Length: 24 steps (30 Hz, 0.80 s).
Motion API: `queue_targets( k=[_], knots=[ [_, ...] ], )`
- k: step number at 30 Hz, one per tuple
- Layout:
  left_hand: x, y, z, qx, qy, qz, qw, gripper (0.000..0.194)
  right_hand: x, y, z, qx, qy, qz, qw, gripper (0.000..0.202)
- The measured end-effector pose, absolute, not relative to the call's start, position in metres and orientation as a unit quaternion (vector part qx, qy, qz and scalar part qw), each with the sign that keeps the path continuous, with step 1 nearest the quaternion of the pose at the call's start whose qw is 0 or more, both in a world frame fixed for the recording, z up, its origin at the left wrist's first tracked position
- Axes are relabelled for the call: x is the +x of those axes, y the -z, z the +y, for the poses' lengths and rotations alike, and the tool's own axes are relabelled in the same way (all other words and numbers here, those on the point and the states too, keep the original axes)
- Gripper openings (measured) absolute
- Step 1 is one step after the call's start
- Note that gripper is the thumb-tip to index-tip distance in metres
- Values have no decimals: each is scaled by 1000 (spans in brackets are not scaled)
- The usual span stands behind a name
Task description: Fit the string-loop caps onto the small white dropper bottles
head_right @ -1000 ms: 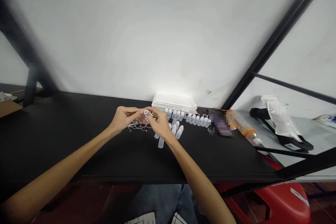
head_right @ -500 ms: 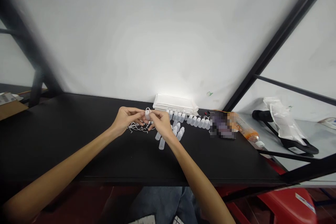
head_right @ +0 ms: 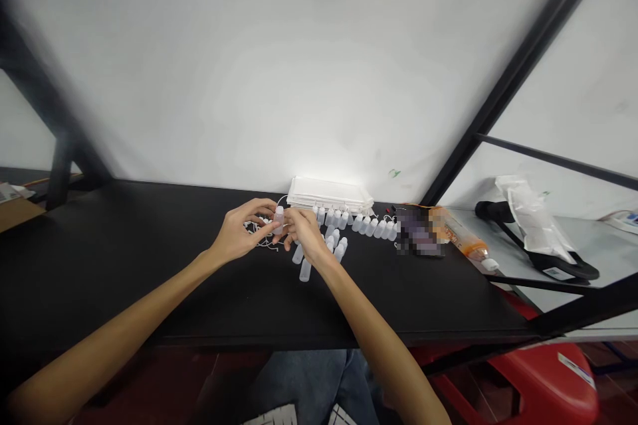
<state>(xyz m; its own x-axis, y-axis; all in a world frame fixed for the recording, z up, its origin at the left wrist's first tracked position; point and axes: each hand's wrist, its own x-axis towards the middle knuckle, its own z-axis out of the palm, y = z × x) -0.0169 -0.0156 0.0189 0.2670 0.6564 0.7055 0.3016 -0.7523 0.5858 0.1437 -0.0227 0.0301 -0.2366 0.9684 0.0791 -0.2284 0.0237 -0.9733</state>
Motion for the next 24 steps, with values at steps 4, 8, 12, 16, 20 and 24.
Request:
queue_targets(
  k=[4, 8, 12, 16, 20, 24],
  knots=[
    [-17, -18, -15, 782, -518, 300, 174, 24, 144, -31, -24, -362, -594, -514, 502, 21],
    [-17, -19, -16, 776, -523, 303, 179, 23, 144, -31, -24, -353, -593, -518, 505, 20],
    [-16, -17, -15, 765, -533, 310, 186, 33, 146, -29, -22, -335, -612, -516, 498, 17],
    [-15, -12, -14, 766, -530, 323, 169, 45, 144, -27, -23, -312, -639, -514, 480, 16],
    [-13, -10, -15, 776, -535, 312, 121, 45, 142, -27, -24, -286, -674, -494, 470, 23],
    [-12, -9, -15, 776, -546, 300, 96, 44, 141, -28, -23, -282, -684, -493, 458, 28]
  ],
)
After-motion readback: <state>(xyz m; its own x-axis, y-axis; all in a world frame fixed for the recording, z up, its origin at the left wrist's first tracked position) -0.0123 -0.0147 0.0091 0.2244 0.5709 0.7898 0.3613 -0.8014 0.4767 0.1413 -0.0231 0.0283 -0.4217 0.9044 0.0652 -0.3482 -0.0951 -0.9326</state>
